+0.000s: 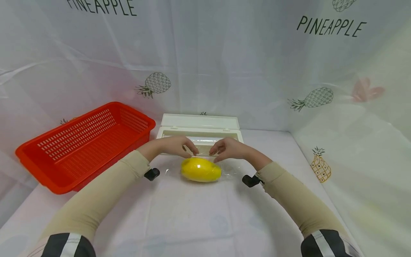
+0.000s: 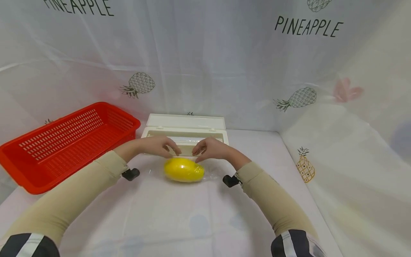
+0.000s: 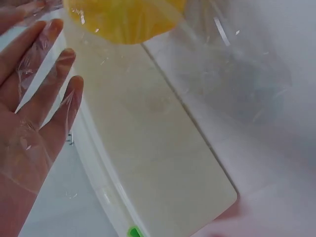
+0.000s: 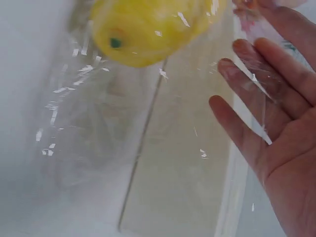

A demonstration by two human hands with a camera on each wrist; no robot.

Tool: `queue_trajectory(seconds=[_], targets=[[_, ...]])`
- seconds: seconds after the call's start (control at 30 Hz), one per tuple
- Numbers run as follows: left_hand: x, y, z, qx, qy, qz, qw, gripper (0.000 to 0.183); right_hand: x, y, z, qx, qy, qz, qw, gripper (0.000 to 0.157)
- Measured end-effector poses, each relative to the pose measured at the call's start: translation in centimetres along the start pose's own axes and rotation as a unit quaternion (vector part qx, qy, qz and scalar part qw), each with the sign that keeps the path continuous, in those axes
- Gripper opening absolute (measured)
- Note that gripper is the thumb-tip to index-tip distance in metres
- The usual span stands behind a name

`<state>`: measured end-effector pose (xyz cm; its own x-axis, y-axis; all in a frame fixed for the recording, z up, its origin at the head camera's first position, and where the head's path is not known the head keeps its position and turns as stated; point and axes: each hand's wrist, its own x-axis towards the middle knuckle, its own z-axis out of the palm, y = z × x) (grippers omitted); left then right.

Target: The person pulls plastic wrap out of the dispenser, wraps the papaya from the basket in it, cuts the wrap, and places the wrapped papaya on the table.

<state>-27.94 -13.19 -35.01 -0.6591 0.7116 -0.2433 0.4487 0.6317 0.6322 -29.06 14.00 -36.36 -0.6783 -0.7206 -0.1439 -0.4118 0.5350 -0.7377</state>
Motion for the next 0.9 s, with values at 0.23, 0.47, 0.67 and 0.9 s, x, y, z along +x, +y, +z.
queue_trajectory(seconds=[0.23,0.47,0.67,0.9], targets=[[0.2,0.0,1.5,0.003,0.029,-0.012,0.9995,0.059,-1.0,0.5,1.6,0.016,0.04,-0.016,0.999,0.051],[0.5,-0.2,2.7,0.043,0.056,-0.005,0.9975,0.076,-1.5,1.3,3.3,0.005,0.076,-0.058,0.995,0.072],[0.7,-0.4,3.3,0.095,0.067,0.002,0.9932,0.088,-1.5,1.5,4.2,-0.026,0.097,-0.077,0.992,0.083],[0.5,-0.3,3.6,0.066,0.097,-0.031,0.9926,0.084,-1.8,1.4,5.1,0.008,0.096,-0.047,0.994,0.077]])
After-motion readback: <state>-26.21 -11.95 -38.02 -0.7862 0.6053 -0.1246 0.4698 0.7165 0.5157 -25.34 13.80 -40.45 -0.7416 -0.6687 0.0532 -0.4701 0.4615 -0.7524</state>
